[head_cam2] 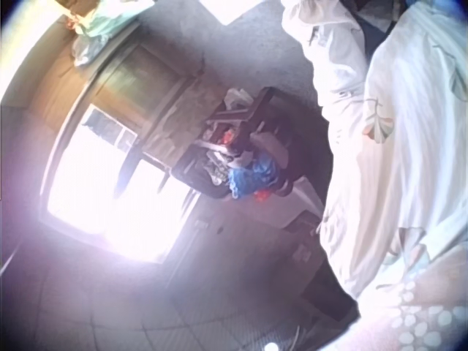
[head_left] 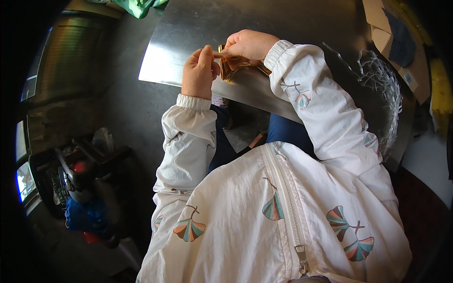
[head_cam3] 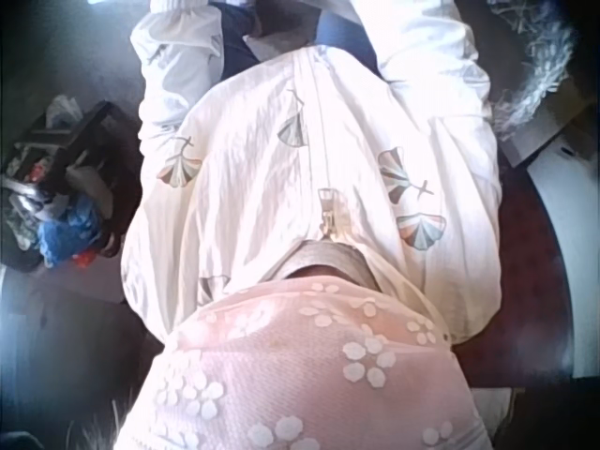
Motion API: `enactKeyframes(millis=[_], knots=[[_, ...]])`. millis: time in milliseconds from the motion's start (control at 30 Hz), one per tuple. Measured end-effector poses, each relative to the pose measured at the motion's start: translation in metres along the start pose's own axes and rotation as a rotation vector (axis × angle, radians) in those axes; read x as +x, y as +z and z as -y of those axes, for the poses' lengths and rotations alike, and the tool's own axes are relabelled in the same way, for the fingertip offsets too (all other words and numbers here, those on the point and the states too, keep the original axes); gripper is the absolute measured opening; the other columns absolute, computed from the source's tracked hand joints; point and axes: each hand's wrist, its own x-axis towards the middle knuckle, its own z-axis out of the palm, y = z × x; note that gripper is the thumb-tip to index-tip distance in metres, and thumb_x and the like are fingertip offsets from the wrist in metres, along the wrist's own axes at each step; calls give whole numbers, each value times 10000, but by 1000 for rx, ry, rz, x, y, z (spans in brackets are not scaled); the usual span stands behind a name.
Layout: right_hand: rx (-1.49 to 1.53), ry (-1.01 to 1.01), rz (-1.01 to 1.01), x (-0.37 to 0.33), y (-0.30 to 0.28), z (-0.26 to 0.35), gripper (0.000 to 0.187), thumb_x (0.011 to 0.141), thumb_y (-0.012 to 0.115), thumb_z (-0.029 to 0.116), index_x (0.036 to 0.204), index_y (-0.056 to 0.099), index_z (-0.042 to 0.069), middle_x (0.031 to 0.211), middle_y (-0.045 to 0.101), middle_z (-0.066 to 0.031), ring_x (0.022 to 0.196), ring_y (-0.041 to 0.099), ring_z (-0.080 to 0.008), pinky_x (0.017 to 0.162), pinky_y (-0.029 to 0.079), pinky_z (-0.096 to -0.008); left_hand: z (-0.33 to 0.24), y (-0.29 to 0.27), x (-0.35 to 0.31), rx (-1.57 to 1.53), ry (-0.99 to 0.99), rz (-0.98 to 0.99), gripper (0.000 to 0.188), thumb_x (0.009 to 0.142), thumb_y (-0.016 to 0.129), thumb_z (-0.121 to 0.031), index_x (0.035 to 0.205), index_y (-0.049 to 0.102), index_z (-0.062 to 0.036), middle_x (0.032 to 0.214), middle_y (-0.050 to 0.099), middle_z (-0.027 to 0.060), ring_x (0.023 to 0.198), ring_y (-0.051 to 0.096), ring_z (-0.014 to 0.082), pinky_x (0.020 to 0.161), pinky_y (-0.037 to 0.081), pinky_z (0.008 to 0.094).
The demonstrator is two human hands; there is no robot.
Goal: The person gathers a stack of gold-colored paper sheets on a metal table, aligns them, and ties the bundle with a white string. The person then places the tied bundle on the table among other similar bundles.
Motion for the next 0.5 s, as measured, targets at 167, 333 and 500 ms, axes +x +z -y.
enactKeyframes(millis=[167,333,500], knots=[[109,-33,26,2,1,-5,185,891,551,224,950,604,57,766,613,-7,588,485,-45,453,314,-196,11,0,12,-451,-47,121,312,971,476,-312,771,483,-72,842,579,81,548,470,110,445,315,214],[112,-50,-13,-2,2,-8,218,848,534,156,993,629,24,871,652,-77,720,589,-139,623,463,-264,8,-14,20,-393,-132,274,321,972,462,-325,756,469,-87,720,524,39,482,388,101,437,262,228],[103,-176,-189,-6,11,-8,196,844,518,50,1024,549,-21,837,617,-85,755,608,-141,712,489,-256,20,-12,33,-315,-199,120,328,977,432,-323,735,451,-102,636,455,13,445,294,97,429,212,252]])
